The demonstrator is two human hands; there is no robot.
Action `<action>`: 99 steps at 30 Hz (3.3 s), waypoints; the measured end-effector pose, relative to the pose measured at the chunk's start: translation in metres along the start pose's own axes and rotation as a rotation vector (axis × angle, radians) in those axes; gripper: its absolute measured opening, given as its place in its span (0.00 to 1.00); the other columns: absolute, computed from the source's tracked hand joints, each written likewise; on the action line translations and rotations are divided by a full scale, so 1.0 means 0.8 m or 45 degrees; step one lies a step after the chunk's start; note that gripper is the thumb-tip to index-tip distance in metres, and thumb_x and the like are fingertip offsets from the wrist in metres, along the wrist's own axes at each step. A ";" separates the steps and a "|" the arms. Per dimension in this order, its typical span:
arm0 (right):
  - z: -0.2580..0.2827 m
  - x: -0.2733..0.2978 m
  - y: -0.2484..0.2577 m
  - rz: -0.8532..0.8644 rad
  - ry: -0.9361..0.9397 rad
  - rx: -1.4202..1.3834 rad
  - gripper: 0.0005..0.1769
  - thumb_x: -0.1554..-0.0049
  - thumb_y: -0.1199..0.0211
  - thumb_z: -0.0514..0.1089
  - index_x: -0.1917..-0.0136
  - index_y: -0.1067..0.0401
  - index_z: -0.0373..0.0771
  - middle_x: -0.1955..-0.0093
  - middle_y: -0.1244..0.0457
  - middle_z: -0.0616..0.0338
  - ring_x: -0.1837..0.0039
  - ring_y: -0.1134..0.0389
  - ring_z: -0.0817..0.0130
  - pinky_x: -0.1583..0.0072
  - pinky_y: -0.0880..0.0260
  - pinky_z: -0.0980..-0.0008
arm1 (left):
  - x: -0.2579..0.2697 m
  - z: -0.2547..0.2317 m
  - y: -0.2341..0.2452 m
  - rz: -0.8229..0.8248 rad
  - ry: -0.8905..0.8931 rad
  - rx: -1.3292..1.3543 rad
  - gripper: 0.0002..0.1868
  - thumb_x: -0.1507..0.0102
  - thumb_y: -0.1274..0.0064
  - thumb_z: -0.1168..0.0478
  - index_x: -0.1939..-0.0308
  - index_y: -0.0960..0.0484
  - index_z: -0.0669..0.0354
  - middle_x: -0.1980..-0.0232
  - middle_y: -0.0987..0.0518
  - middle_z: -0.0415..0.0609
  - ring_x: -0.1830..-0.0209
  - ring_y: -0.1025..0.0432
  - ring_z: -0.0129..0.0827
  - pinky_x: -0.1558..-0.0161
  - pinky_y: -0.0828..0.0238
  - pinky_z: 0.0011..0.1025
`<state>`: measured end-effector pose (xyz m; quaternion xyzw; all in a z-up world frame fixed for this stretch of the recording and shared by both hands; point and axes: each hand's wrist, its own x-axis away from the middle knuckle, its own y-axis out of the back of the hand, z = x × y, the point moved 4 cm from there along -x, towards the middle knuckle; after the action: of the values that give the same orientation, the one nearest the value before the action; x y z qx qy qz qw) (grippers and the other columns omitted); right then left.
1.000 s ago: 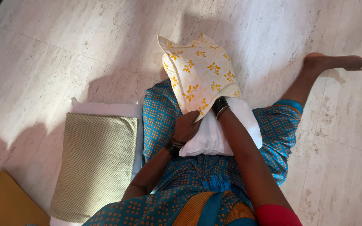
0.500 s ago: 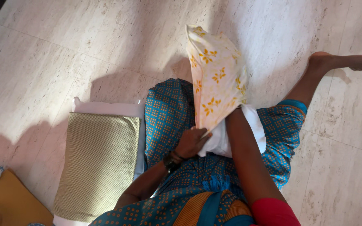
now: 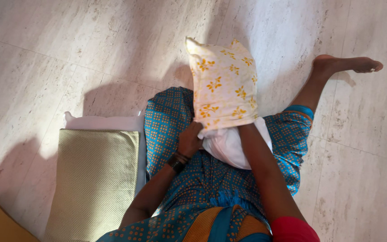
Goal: The person inserts a pillow into a pillowcase while sitting on the floor. They align the pillow with the open pillowcase, push it inside, and then smooth and adjust the case to fit snugly around the pillow.
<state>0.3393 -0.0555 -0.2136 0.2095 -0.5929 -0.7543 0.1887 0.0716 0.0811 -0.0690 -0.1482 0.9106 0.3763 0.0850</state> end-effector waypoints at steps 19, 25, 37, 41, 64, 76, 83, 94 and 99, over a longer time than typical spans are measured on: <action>-0.091 0.203 0.076 -0.055 -0.868 -1.801 0.29 0.42 0.34 0.40 0.29 0.37 0.39 0.42 0.34 0.51 0.44 0.32 0.67 0.44 0.30 0.68 | -0.038 -0.158 -0.001 0.340 -0.404 0.285 0.49 0.48 0.31 0.45 0.30 0.35 0.64 0.30 0.36 0.66 0.28 0.42 0.62 0.30 0.45 0.58; -0.051 0.193 0.091 -0.215 -0.453 -1.653 0.32 0.44 0.34 0.33 0.27 0.35 0.35 0.42 0.34 0.55 0.47 0.35 0.70 0.46 0.31 0.71 | -0.051 -0.149 -0.064 0.173 -0.337 -0.417 0.44 0.55 0.30 0.48 0.40 0.27 0.63 0.46 0.25 0.56 0.40 0.32 0.50 0.33 0.45 0.60; 0.036 0.151 0.193 -0.753 -0.263 -1.240 0.15 0.35 0.44 0.36 0.35 0.34 0.34 0.41 0.33 0.51 0.41 0.30 0.65 0.40 0.29 0.65 | -0.085 -0.111 0.085 -0.149 -0.378 0.387 0.25 0.51 0.32 0.62 0.52 0.22 0.59 0.53 0.22 0.54 0.49 0.26 0.50 0.46 0.28 0.41; 0.073 0.139 0.257 -0.912 -0.137 -1.177 0.11 0.31 0.47 0.35 0.38 0.29 0.33 0.43 0.30 0.50 0.43 0.28 0.65 0.40 0.29 0.66 | -0.083 -0.142 0.118 0.018 -0.401 0.303 0.38 0.53 0.32 0.62 0.39 0.25 0.62 0.55 0.25 0.55 0.52 0.30 0.50 0.48 0.30 0.44; 0.264 0.175 0.374 -0.463 0.726 -0.202 0.12 0.43 0.39 0.40 0.45 0.27 0.40 0.62 0.38 0.61 0.61 0.33 0.64 0.61 0.33 0.63 | -0.077 0.044 -0.155 0.014 0.195 0.527 0.30 0.39 0.42 0.51 0.36 0.26 0.57 0.40 0.25 0.56 0.39 0.30 0.53 0.38 0.31 0.45; 0.194 0.162 0.184 -0.217 0.396 -0.225 0.10 0.45 0.40 0.41 0.48 0.28 0.42 0.51 0.36 0.56 0.48 0.32 0.56 0.48 0.31 0.56 | -0.047 0.129 -0.196 0.258 0.312 0.429 0.31 0.38 0.42 0.41 0.39 0.25 0.57 0.37 0.26 0.57 0.36 0.30 0.53 0.35 0.32 0.47; 0.079 0.204 0.260 -0.789 -0.153 -0.002 0.37 0.42 0.34 0.49 0.25 0.37 0.32 0.28 0.43 0.40 0.29 0.43 0.38 0.31 0.45 0.39 | -0.099 0.103 -0.070 0.368 0.486 -0.452 0.33 0.38 0.42 0.36 0.41 0.24 0.57 0.35 0.26 0.57 0.34 0.30 0.54 0.33 0.33 0.48; 0.083 0.238 0.238 -0.352 0.165 -0.435 0.15 0.49 0.36 0.33 0.47 0.26 0.36 0.57 0.36 0.49 0.51 0.36 0.48 0.47 0.35 0.54 | -0.101 0.081 -0.022 0.035 -0.304 0.605 0.16 0.38 0.48 0.71 0.47 0.20 0.60 0.40 0.22 0.58 0.36 0.29 0.51 0.34 0.34 0.40; 0.122 0.249 0.249 -0.159 0.393 -0.499 0.15 0.49 0.34 0.39 0.46 0.25 0.39 0.57 0.35 0.53 0.51 0.35 0.51 0.47 0.35 0.54 | -0.077 0.157 -0.028 -0.190 0.230 1.178 0.12 0.40 0.60 0.75 0.66 0.19 0.63 0.62 0.20 0.51 0.61 0.27 0.29 0.56 0.30 0.26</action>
<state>0.1262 -0.1270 -0.0174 0.3180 -0.3854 -0.8241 0.2670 0.1425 0.1677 -0.1553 -0.1920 0.9732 -0.0902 0.0893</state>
